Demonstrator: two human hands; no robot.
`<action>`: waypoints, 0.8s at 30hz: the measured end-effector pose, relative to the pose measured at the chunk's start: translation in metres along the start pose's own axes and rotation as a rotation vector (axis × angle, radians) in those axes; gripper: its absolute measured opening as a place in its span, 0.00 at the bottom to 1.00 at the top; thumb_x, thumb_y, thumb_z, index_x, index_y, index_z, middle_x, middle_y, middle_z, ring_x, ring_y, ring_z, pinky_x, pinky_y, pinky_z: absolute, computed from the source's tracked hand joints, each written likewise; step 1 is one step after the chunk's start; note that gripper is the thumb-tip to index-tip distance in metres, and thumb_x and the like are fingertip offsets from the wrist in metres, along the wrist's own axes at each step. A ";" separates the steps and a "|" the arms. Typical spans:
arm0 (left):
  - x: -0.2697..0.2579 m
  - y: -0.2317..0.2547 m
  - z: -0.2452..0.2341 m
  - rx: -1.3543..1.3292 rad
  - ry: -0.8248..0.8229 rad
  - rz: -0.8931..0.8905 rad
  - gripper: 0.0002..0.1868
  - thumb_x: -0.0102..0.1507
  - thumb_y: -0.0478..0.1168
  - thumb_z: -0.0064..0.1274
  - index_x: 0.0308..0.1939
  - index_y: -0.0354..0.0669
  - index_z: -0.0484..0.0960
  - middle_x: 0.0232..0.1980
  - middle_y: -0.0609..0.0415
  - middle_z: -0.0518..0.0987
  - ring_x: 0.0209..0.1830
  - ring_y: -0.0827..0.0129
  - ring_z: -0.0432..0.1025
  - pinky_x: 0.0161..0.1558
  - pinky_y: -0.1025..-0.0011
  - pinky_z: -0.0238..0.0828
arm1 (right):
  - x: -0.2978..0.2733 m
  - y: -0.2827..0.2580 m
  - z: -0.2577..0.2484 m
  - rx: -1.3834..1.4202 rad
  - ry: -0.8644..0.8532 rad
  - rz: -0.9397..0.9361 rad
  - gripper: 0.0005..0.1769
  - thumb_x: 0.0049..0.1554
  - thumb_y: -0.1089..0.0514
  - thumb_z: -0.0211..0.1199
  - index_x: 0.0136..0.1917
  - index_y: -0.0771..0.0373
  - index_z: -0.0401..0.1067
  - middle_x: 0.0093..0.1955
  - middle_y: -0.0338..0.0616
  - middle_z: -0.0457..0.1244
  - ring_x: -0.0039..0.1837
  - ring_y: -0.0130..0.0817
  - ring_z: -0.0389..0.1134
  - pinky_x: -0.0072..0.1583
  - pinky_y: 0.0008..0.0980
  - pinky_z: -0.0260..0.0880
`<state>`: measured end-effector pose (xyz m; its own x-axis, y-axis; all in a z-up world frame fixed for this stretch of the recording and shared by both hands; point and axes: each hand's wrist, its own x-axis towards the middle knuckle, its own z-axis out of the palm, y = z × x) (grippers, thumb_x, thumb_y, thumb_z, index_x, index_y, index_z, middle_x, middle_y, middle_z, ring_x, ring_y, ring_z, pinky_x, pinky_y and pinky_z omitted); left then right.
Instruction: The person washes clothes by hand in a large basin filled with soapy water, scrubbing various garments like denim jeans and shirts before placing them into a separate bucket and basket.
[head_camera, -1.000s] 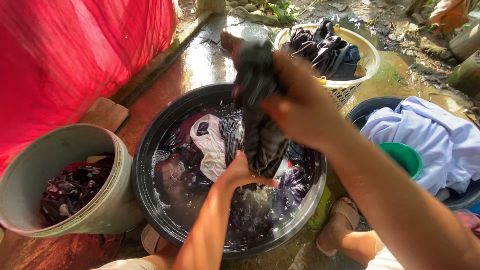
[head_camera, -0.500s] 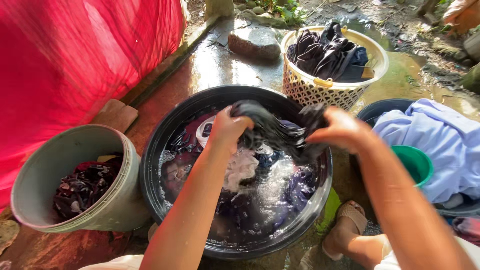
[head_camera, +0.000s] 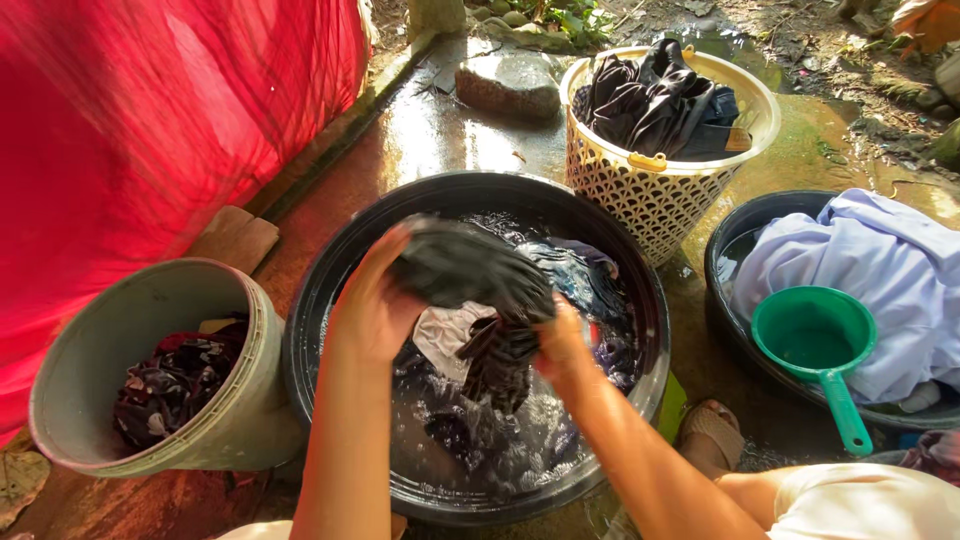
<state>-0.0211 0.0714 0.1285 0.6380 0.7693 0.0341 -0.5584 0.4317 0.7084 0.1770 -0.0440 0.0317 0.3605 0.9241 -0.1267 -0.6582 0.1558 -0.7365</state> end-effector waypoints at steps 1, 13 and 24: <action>-0.007 -0.008 -0.021 0.013 0.081 0.029 0.20 0.63 0.48 0.55 0.55 0.42 0.81 0.53 0.52 0.84 0.53 0.66 0.80 0.58 0.62 0.78 | -0.001 -0.017 -0.002 0.043 -0.121 -0.041 0.13 0.56 0.63 0.63 0.55 0.68 0.72 0.47 0.49 0.71 0.47 0.38 0.72 0.49 0.38 0.76; -0.040 -0.163 0.018 -0.806 0.251 0.187 0.43 0.54 0.74 0.45 0.63 0.50 0.74 0.61 0.51 0.78 0.58 0.57 0.75 0.59 0.54 0.70 | -0.016 -0.015 0.029 0.222 -0.282 -0.028 0.32 0.54 0.71 0.62 0.71 0.68 0.60 0.58 0.51 0.67 0.57 0.39 0.71 0.59 0.39 0.74; -0.010 -0.081 -0.004 -0.070 -0.212 0.169 0.31 0.59 0.46 0.54 0.62 0.31 0.75 0.59 0.39 0.79 0.60 0.54 0.75 0.59 0.57 0.77 | -0.068 -0.007 -0.060 0.452 -0.633 0.476 0.49 0.56 0.42 0.71 0.80 0.49 0.46 0.77 0.60 0.52 0.74 0.66 0.59 0.70 0.70 0.61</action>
<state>0.0156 0.0307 0.0679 0.6251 0.7209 0.2993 -0.6969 0.3427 0.6300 0.1966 -0.1285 0.0053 -0.3583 0.9237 0.1361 -0.8887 -0.2928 -0.3527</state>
